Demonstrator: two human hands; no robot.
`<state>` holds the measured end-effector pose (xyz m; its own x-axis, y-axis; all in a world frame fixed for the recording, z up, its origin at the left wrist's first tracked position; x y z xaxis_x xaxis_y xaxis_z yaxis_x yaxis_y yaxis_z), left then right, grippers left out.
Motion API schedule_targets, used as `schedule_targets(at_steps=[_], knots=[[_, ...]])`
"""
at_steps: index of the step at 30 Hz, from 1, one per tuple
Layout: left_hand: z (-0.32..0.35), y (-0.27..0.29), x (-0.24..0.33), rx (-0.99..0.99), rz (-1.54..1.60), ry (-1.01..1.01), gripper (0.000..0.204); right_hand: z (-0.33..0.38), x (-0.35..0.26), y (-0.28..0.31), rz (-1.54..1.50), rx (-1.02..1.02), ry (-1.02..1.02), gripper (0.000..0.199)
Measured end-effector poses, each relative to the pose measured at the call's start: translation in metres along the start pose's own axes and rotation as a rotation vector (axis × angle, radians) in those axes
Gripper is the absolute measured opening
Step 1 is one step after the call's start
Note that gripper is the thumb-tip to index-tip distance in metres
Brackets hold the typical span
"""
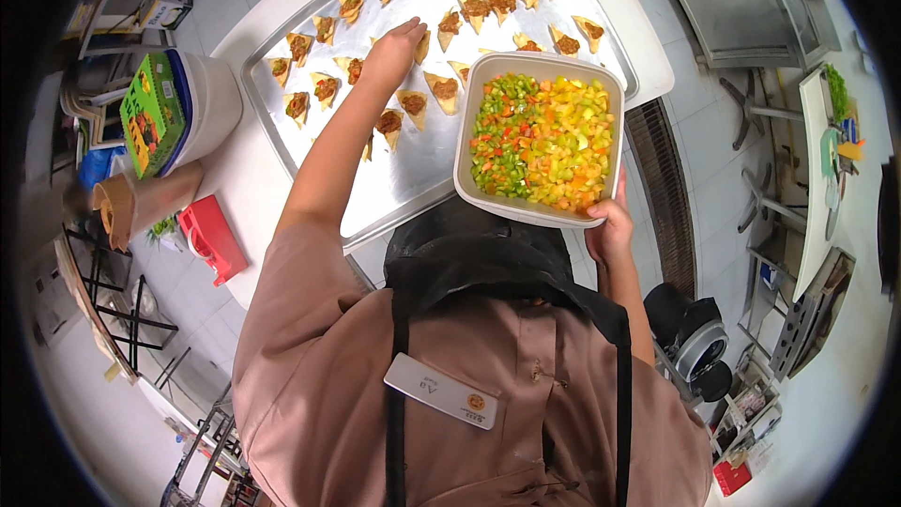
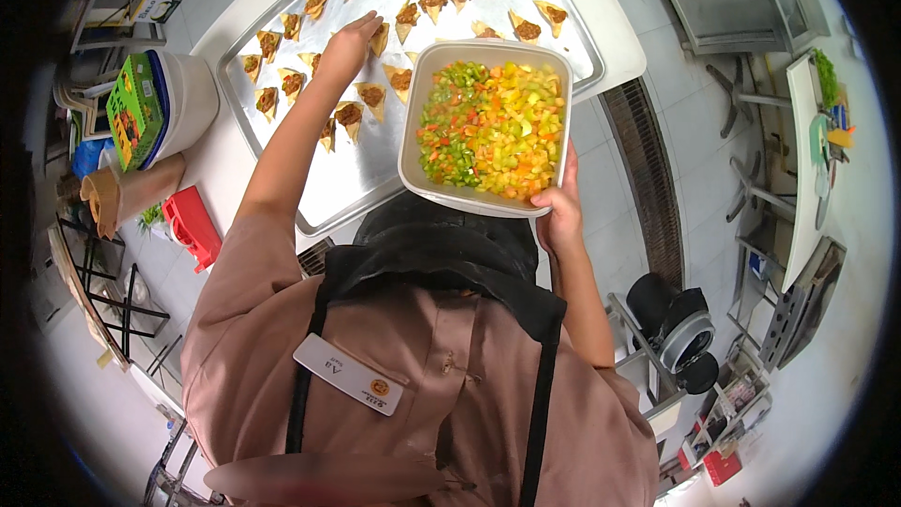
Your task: The person spoons a brown filling into triangular tortilla shells arranged on a baking tray, then adds a colorful chopped vegetable mix on top of each shell. The person places the vegetable container into a refrigerator at the end.
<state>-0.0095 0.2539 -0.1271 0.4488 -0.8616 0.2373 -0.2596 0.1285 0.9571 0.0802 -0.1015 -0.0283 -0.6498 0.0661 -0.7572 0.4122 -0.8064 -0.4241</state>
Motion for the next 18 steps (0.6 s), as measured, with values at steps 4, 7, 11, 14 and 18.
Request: schedule_targets(at_steps=[4,7,11,14,18], knots=[[0.001,0.008,0.005,0.021,-0.002,-0.037,0.046,0.000,0.002,0.003,-0.051,0.038,-0.030,0.097],[-0.002,0.038,0.008,0.117,0.211,0.125,0.037,-0.001,0.002,0.001,-0.099,0.027,-0.028,0.099],[0.017,0.071,0.050,-0.086,0.580,0.301,0.023,-0.001,0.001,0.000,-0.094,0.027,-0.025,0.099],[0.040,0.089,0.123,-0.333,0.595,-0.088,0.022,-0.002,0.000,0.000,-0.076,0.003,-0.014,0.099],[0.073,0.096,0.177,-0.429,0.252,-0.351,0.032,-0.004,0.000,-0.001,-0.086,-0.033,-0.012,0.098]])
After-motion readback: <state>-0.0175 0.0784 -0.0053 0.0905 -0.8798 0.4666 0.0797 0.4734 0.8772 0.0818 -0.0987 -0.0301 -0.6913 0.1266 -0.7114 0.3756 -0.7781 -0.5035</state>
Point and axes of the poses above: each hand's wrist, its own z-axis away from the middle knuckle, its own y-axis out of the back of the hand, x = y × z, the point moved 6 cm from there along -z, towards the middle knuckle, and after that the axes turned 9 degrees about -z, right-handed, at the moved point
